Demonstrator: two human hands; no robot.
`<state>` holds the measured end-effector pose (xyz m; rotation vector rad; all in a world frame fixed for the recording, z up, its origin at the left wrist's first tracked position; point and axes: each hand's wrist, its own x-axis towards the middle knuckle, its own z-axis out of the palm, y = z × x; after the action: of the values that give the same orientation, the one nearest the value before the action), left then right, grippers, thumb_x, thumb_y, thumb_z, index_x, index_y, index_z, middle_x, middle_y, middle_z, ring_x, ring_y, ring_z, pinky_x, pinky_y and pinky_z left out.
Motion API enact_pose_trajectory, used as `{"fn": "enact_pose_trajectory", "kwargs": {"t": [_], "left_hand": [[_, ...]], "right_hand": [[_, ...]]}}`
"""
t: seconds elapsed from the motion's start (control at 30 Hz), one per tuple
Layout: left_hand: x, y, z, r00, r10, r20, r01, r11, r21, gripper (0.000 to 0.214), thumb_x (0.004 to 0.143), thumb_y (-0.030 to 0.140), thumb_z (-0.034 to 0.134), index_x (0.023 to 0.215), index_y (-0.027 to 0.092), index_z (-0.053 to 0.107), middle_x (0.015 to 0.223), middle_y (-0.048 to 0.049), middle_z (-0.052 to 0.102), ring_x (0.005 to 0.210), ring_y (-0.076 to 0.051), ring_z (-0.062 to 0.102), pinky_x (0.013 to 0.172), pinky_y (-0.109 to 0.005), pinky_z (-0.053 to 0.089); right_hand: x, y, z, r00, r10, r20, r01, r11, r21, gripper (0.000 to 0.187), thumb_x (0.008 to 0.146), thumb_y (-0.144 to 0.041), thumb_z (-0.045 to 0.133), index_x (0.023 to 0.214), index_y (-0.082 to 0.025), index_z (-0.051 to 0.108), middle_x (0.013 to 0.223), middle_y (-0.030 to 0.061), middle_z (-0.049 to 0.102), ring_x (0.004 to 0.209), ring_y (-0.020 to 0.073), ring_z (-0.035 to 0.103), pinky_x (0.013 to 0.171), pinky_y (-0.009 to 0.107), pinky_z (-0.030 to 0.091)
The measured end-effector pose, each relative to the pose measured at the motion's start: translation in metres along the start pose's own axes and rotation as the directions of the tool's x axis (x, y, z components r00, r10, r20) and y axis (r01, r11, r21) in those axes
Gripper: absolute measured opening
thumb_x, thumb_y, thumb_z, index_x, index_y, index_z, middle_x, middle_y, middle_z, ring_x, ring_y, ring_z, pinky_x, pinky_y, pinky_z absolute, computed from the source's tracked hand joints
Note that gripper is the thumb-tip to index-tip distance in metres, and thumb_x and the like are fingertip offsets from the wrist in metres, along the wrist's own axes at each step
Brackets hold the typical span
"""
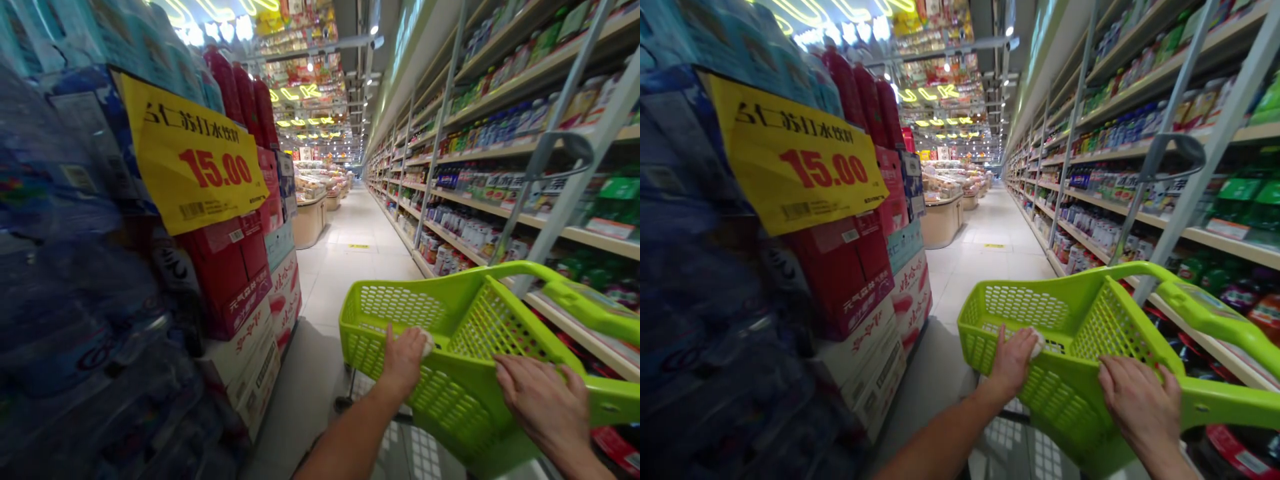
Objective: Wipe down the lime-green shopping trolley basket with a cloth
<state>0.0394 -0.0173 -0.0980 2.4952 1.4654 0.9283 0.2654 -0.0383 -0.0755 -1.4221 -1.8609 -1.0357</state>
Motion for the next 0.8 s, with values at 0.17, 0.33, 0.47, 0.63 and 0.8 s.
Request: {"fn": "enact_pose_trajectory", "kwargs": {"t": [0.17,0.33,0.47,0.63,0.8], "left_hand": [[0.008,0.026,0.018,0.989,0.149,-0.008,-0.15,0.989,-0.003,0.038,0.086,0.024,0.034,0.124,0.023,0.039,0.131,-0.0046,0.046,0.123,-0.017,0.036,0.107,-0.054,0.007],[-0.018,-0.03,-0.015,1.0,-0.026,-0.001,0.026,0.994,0.102,0.038,0.084,0.017,0.035,0.121,0.024,0.042,0.13,-0.0056,0.047,0.121,-0.017,0.039,0.106,-0.055,0.008],[-0.017,-0.028,-0.017,0.996,-0.093,-0.008,0.094,0.992,0.079,0.04,0.083,0.016,0.036,0.122,0.025,0.041,0.132,-0.0042,0.044,0.122,-0.016,0.038,0.106,-0.054,0.006],[0.0,0.016,0.005,0.998,0.065,0.013,-0.065,0.998,0.004,0.039,0.086,0.019,0.033,0.123,0.028,0.039,0.134,-0.0013,0.041,0.123,-0.014,0.036,0.107,-0.053,0.004],[-0.015,-0.026,-0.017,0.999,-0.05,0.021,0.046,0.987,0.151,0.04,0.085,0.016,0.034,0.122,0.029,0.042,0.134,-0.0006,0.041,0.124,-0.015,0.036,0.107,-0.052,0.003]], "right_hand": [[-0.006,0.001,-0.001,0.998,-0.058,0.028,0.058,0.998,0.012,0.038,0.084,-0.036,0.031,0.087,-0.018,0.064,0.086,0.008,0.067,0.081,0.0255,0.058,0.086,0.046,0.028],[-0.011,0.004,-0.001,0.999,-0.033,0.016,0.033,0.999,-0.029,0.039,0.084,-0.036,0.03,0.086,-0.018,0.065,0.084,0.0085,0.067,0.08,0.0252,0.056,0.087,0.045,0.027],[-0.005,-0.017,-0.005,0.998,0.057,0.026,-0.055,0.995,-0.079,0.032,0.083,-0.033,0.036,0.079,-0.02,0.065,0.077,0.0055,0.067,0.076,0.0221,0.055,0.091,0.045,0.023],[-0.005,-0.027,-0.007,0.995,0.04,0.093,-0.038,0.999,-0.024,0.024,0.083,-0.029,0.041,0.088,-0.021,0.063,0.087,0.0033,0.067,0.084,0.0204,0.054,0.094,0.043,0.017],[-0.008,-0.022,-0.011,0.987,0.084,0.14,-0.089,0.996,0.025,0.023,0.083,-0.027,0.042,0.091,-0.022,0.063,0.09,0.0026,0.067,0.09,0.0205,0.053,0.096,0.043,0.015]]}}
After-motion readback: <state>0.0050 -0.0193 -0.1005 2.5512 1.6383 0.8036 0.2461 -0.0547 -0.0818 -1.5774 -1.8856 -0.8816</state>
